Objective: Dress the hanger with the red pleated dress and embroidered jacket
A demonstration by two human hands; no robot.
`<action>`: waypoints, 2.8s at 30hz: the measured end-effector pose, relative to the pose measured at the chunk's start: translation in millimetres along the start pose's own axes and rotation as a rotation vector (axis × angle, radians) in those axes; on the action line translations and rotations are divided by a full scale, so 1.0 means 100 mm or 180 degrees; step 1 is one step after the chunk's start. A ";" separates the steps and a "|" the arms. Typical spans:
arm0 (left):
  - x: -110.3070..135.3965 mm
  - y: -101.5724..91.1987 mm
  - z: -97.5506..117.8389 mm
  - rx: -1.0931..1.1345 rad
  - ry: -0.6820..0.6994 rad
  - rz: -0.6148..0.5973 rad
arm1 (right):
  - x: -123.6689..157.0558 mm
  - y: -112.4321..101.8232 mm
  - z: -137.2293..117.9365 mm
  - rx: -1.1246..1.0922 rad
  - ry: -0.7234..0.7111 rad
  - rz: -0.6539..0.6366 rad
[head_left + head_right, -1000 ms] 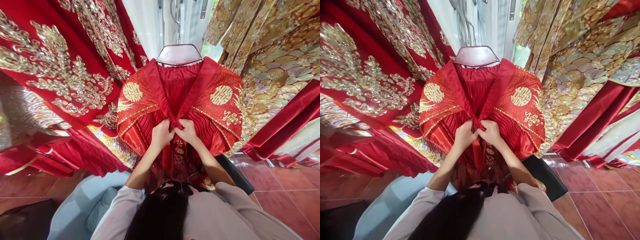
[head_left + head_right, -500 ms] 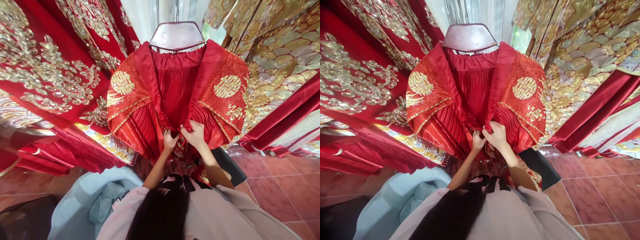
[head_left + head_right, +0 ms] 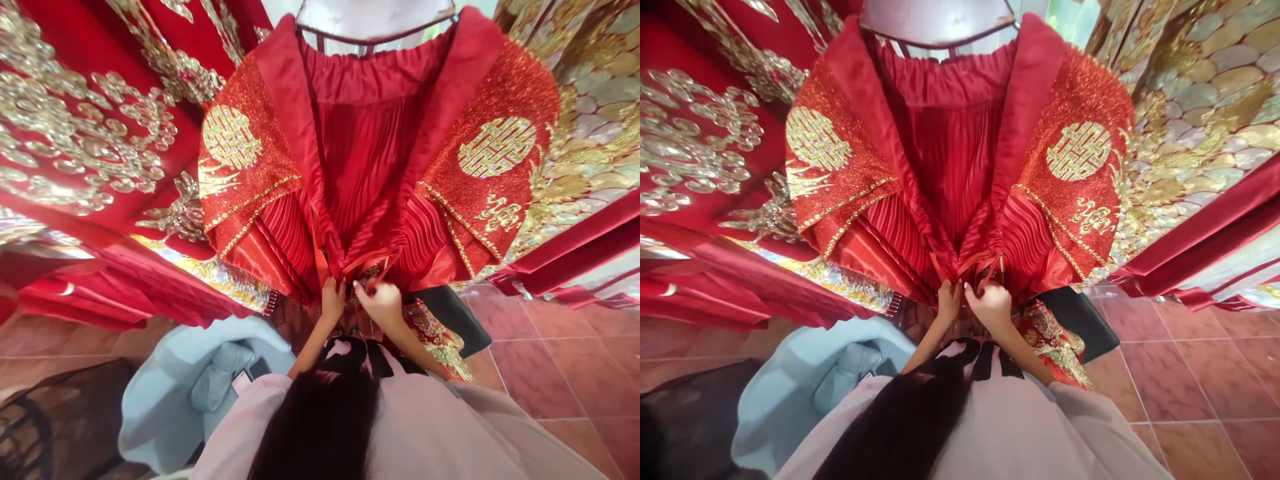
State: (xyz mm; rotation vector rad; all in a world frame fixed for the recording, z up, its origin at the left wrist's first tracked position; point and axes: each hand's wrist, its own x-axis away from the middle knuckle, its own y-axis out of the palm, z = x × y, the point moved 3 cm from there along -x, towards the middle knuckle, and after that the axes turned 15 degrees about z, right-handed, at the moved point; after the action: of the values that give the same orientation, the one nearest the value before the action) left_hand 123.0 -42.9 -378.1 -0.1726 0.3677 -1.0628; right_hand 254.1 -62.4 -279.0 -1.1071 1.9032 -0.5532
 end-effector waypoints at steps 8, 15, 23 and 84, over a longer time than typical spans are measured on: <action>0.11 -0.03 0.02 0.0327 -0.0264 0.0019 | -0.06 -0.44 -0.04 0.0037 0.0380 0.0624; 0.27 0.01 0.04 0.0588 -0.0436 -0.0059 | 0.14 -0.11 -0.12 -0.0906 -0.0050 -0.0204; 0.29 -0.03 0.09 0.0527 -0.0255 -0.0134 | 0.18 0.28 0.04 -0.1706 0.0960 -0.0823; -0.15 -0.16 0.77 -0.0620 0.1320 0.0343 | -0.42 -0.33 -0.51 -0.1024 -0.0619 0.0183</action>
State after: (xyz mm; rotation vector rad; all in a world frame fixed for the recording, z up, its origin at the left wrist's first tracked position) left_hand 132.4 -40.7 -298.9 -0.1031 0.8473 -0.9522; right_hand 238.1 -44.8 -208.6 -1.2544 1.8856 -0.1016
